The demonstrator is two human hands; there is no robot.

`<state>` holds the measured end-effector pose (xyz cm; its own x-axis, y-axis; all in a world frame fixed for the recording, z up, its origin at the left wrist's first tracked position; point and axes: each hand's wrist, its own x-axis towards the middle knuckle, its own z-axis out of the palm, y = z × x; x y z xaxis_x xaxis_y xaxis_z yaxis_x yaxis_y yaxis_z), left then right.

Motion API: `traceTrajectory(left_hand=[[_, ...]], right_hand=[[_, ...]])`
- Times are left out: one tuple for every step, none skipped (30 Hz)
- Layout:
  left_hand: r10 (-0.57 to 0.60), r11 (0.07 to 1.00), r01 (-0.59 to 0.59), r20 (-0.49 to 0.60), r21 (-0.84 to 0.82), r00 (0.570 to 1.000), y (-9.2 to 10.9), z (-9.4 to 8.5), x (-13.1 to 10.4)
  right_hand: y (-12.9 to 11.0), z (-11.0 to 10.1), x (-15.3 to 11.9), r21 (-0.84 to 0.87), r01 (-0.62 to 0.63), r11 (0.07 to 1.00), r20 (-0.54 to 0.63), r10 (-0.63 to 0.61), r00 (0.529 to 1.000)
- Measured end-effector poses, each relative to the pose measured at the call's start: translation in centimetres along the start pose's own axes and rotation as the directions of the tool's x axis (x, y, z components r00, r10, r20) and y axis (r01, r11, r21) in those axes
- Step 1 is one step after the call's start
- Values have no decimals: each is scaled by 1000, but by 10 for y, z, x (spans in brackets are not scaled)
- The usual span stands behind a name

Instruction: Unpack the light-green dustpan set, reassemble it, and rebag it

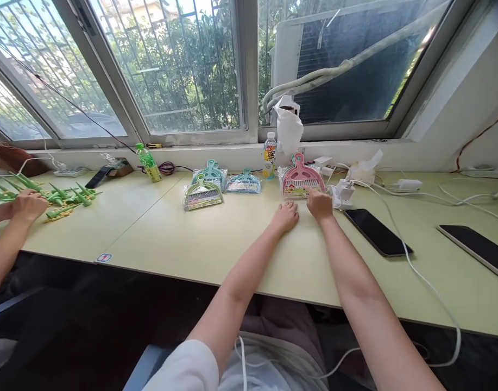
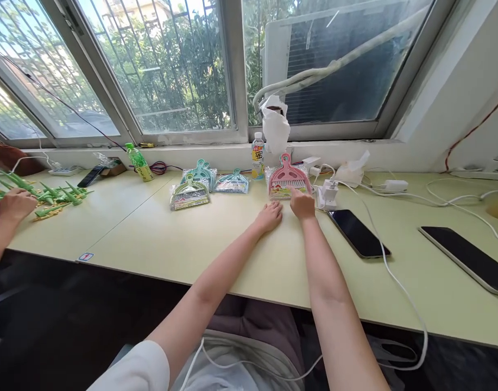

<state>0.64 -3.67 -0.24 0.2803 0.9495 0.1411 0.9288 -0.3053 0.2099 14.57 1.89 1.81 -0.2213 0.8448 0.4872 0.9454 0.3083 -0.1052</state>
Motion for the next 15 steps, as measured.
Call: traceTrajectory(left_hand=[[16,1000,-16,1,1,1000,2,0,-7],[42,999,-42,5,-1,999,1,-1,-13],[67,998,-67,13,-5,998,-2,-3,-20],[85,996,-85,21,-13,996,-9,-7,-27],[93,996,-92,19,-21,996,-19,-13,-34],[50,999,-50,9,-17,999,-32,-21,-41],[-42,999,42,-33,-5,999,-49,-32,-49],[-180,983,181,-115,0,977,-67,-44,-58],[-311,949,314,-191,-14,931,-87,-57,-69],[-446,892,449,-265,-55,855,-106,-71,-80],[-576,812,571,-332,-123,747,-124,-85,-92],[-692,711,669,-380,-217,614,-139,-99,-105],[-788,602,724,-399,-336,469,-152,-111,-117],[-862,495,738,-364,-458,352,-162,-121,-127],[-883,459,740,-341,-492,322,-169,-129,-137]], right_hand=[[-3,-2,-2,-10,52,999,19,-52,998],[-5,-3,-3,-21,87,996,38,-87,996],[-8,-3,-5,-30,114,993,53,-112,992],[-10,-4,-7,-34,137,990,65,-135,989],[-14,-4,-10,-35,159,987,74,-156,985],[-18,-5,-13,-33,185,982,82,-182,980],[-24,-6,-16,-29,217,976,91,-214,973],[-31,-7,-21,-24,261,965,105,-257,961],[-41,-8,-26,-18,315,949,124,-311,942],[-52,-11,-31,-12,380,925,155,-374,914],[-66,-13,-37,-1,473,881,207,-463,862],[-80,-16,-43,17,567,824,247,-553,796],[-95,-19,-50,41,656,753,271,-641,719],[-109,-22,-55,60,725,686,283,-708,647],[-123,-25,-60,75,773,630,277,-758,590]])
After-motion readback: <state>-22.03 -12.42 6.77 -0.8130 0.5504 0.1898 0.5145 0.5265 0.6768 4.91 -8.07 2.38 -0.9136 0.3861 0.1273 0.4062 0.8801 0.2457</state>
